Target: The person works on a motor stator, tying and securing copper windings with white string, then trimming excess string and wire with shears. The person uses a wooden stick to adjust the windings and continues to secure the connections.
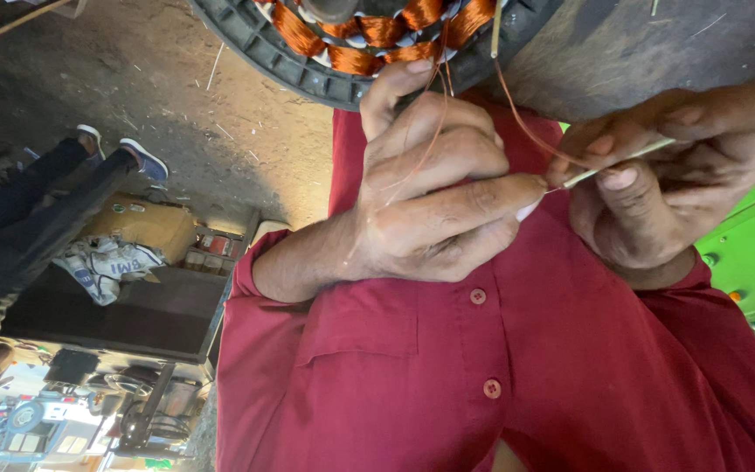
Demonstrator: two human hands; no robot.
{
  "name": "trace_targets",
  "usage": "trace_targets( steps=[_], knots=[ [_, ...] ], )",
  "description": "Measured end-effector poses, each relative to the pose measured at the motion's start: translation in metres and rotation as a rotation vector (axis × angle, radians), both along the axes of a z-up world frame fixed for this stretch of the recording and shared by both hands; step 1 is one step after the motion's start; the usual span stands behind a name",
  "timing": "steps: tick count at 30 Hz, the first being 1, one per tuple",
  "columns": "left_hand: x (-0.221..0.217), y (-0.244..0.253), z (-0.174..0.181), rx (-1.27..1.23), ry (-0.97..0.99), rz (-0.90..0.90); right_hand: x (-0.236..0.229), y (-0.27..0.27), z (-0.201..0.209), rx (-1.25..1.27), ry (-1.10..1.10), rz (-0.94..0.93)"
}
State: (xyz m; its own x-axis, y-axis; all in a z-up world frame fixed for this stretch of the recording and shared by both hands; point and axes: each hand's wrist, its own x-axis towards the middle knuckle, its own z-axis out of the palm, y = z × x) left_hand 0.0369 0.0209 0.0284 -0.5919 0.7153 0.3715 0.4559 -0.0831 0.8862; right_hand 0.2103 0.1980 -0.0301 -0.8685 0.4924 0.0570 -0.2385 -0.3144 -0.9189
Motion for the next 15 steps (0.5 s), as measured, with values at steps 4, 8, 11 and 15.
trace_targets(
  steps=[4, 8, 11, 15],
  knots=[
    [0.0, -0.001, 0.002, -0.029, 0.023, 0.037, 0.017, 0.0, -0.009, 0.147, -0.072, 0.007],
    [-0.002, -0.002, 0.003, -0.087, 0.121, 0.075, 0.011, 0.022, -0.014, 0.548, -0.031, 0.232],
    [-0.007, -0.003, -0.001, -0.061, 0.195, 0.093, -0.007, 0.024, -0.014, 0.592, 0.1, 0.134],
    [-0.016, -0.006, -0.007, -0.023, 0.346, 0.049, -0.029, 0.017, -0.002, 0.655, 0.184, 0.023]
  ],
)
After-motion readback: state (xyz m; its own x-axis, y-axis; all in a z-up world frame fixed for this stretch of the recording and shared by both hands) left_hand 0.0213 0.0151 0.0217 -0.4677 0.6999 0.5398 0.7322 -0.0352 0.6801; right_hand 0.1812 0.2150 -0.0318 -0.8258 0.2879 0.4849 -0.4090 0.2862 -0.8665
